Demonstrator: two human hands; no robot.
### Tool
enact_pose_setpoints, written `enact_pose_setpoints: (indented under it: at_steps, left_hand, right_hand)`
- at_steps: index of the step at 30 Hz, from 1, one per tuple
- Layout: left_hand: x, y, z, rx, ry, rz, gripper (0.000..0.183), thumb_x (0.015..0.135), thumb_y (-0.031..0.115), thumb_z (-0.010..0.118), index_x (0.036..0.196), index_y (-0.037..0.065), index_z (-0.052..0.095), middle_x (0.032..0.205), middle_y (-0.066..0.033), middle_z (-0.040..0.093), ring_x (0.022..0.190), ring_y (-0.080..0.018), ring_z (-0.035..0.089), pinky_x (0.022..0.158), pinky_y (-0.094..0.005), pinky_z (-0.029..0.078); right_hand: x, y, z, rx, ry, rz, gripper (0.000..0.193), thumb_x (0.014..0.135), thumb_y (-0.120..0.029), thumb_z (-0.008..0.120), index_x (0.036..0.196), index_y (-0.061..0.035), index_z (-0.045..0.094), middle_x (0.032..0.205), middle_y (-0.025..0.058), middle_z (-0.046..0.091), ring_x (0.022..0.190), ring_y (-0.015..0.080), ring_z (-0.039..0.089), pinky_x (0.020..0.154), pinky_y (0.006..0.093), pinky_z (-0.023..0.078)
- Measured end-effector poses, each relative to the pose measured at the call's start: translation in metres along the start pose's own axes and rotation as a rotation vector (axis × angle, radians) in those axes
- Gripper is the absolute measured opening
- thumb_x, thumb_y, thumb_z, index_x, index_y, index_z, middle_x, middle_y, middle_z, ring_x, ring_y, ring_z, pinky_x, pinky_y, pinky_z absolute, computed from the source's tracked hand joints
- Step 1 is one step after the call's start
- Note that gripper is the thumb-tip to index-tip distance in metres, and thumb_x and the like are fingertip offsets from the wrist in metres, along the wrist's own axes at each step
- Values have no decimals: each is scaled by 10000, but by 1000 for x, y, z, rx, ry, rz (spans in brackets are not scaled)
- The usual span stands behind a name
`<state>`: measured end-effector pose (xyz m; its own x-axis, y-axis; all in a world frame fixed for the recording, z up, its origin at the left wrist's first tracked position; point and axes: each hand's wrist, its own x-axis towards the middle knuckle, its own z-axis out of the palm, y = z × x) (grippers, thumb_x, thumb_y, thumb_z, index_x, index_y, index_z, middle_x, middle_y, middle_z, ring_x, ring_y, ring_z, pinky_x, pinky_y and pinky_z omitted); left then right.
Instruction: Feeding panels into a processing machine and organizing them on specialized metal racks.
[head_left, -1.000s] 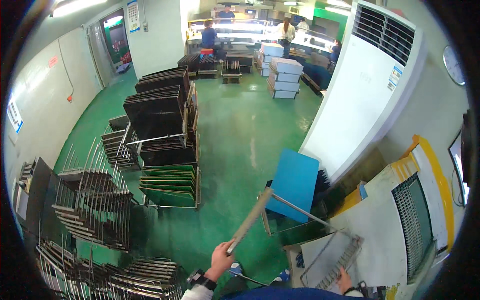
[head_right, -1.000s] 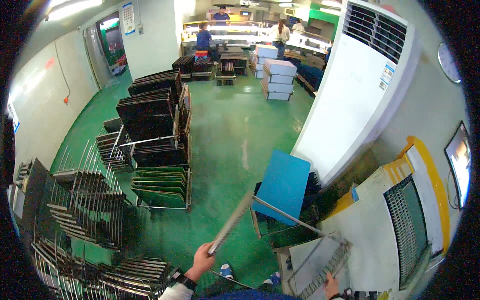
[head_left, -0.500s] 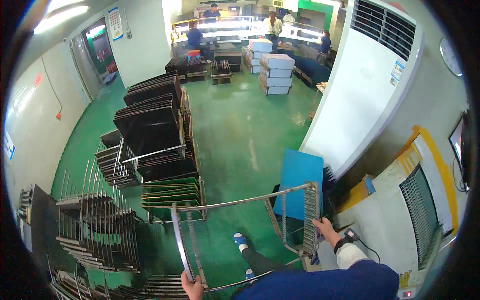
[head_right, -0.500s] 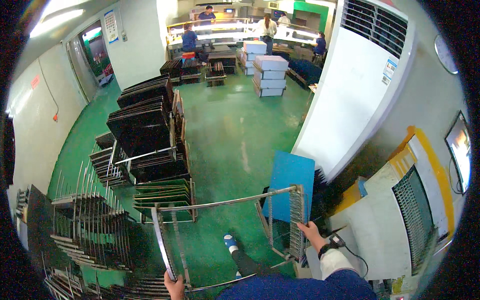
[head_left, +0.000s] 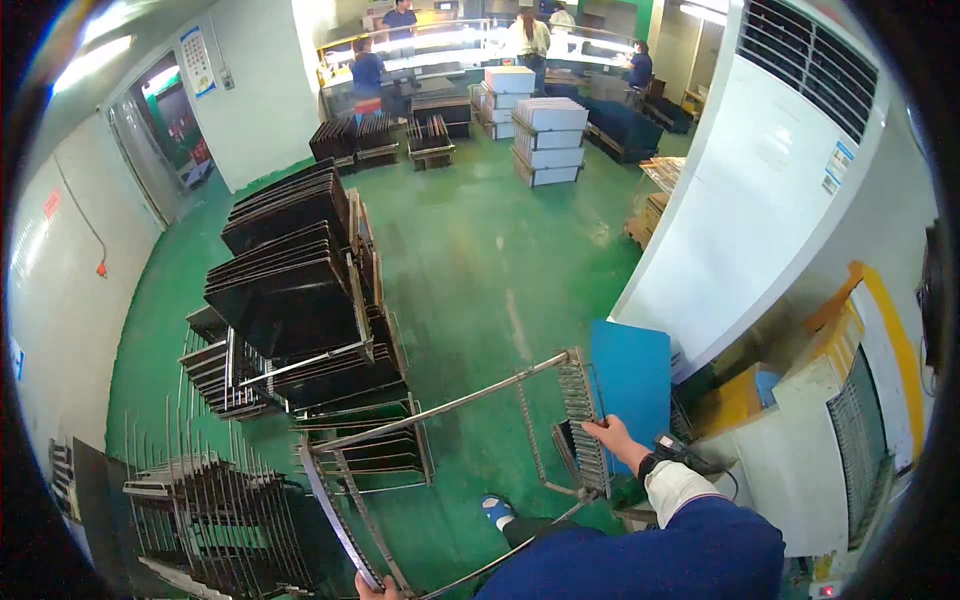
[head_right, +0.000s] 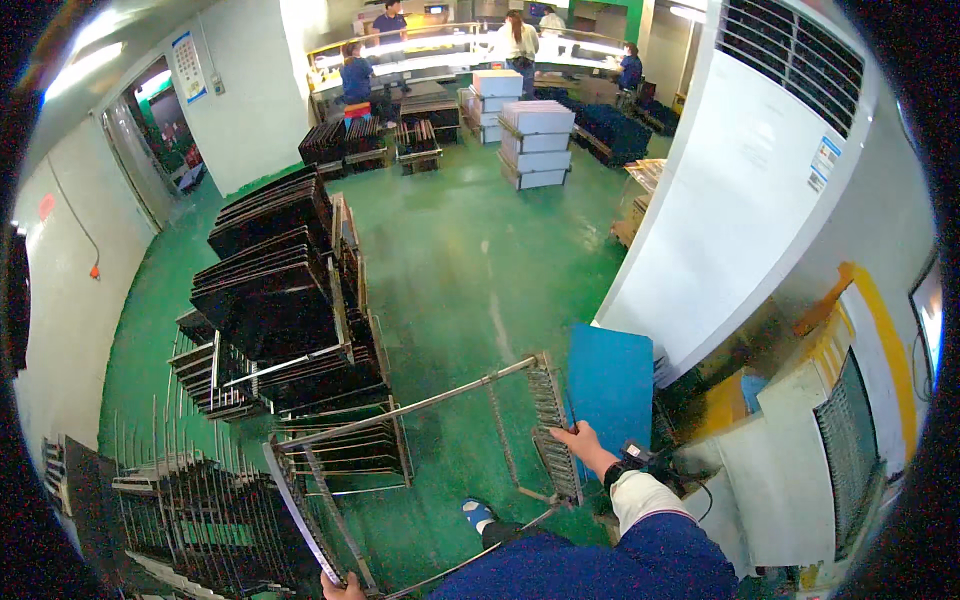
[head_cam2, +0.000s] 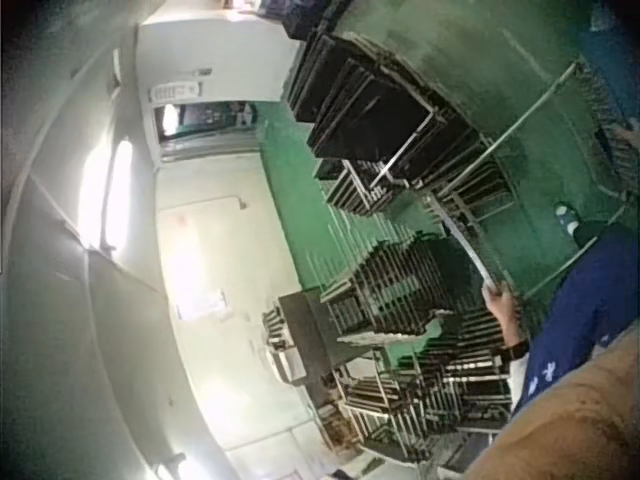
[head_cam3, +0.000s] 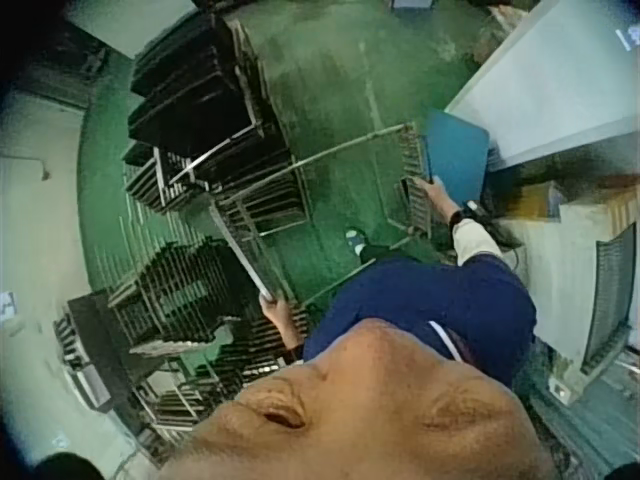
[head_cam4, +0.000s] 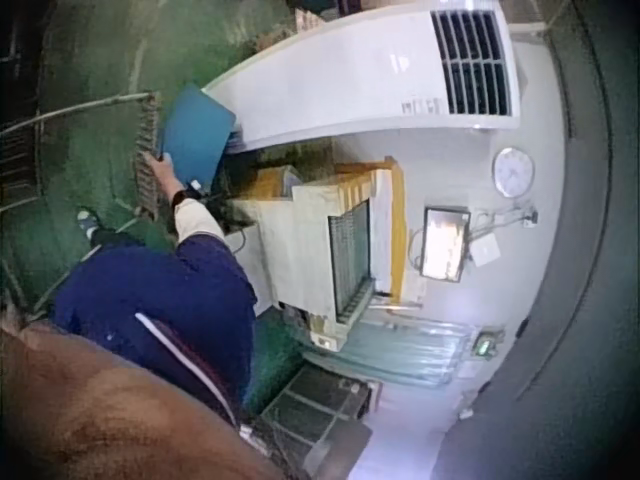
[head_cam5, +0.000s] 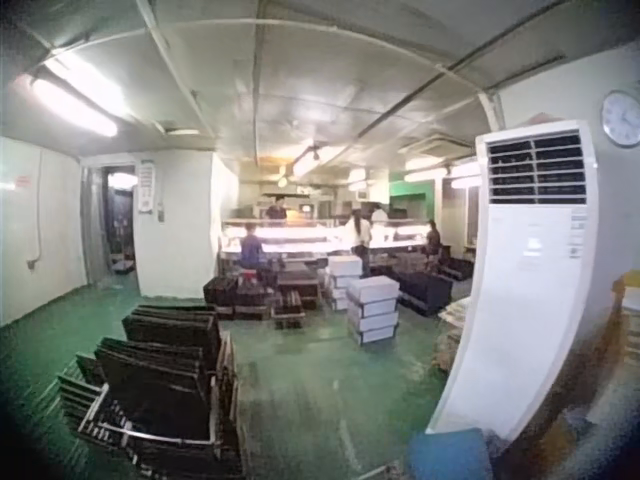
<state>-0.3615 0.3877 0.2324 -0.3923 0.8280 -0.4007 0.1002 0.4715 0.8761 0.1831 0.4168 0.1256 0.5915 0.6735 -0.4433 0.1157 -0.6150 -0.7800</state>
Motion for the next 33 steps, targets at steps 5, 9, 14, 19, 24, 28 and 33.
enact_pose_setpoints:
  at_steps: [5,9,14,19,24,28,33]
  left_hand:
    - [21,-12,-2,121,43,219,466,782,10,617,1213,-30,445,1092,-151,552,938,-222,541,808,-311,449]
    - [28,33,-1,375,178,364,390,659,-21,564,1049,-15,577,1017,-130,573,946,-250,562,839,-327,433]
    - [10,44,-26,458,297,446,505,657,1,612,1153,91,565,1115,-141,549,1017,-329,520,881,-391,419]
    - [-3,32,-68,304,426,460,539,672,1,614,1197,103,540,1119,-141,542,1019,-312,512,880,-368,418]
    - [-23,50,-149,194,499,508,513,697,1,617,1195,98,541,1116,-145,541,1015,-308,517,877,-346,416]
    - [-20,63,-216,8,593,453,462,718,-23,599,1174,26,534,1160,-141,513,1070,-264,509,910,-319,396]
    - [-6,20,-302,-340,656,286,450,736,-50,595,1171,-19,486,1100,-75,520,1009,-160,513,854,-273,419]
  right_hand:
    - [38,-1,41,-242,43,-120,492,645,-368,774,837,10,525,760,73,556,687,172,512,620,305,433]
    - [37,-41,71,-54,-53,-154,465,630,-318,772,853,56,608,820,130,639,743,179,594,644,331,468]
    - [52,-63,75,-58,-72,-152,487,699,-246,725,1022,47,509,959,98,551,840,189,509,739,320,419]
    - [40,-109,124,70,-190,-254,353,752,-244,704,907,-21,479,848,30,457,780,172,428,712,304,363]
    - [-95,-242,150,29,-168,-352,318,780,-234,680,919,-21,490,847,26,470,763,142,431,692,289,363]
    - [-137,-303,227,72,-308,-649,269,792,-214,668,876,-21,500,809,20,469,730,129,427,660,282,368]
    - [-222,-367,335,103,-528,-789,231,787,-216,660,819,-47,507,747,-9,470,670,80,407,562,243,340]
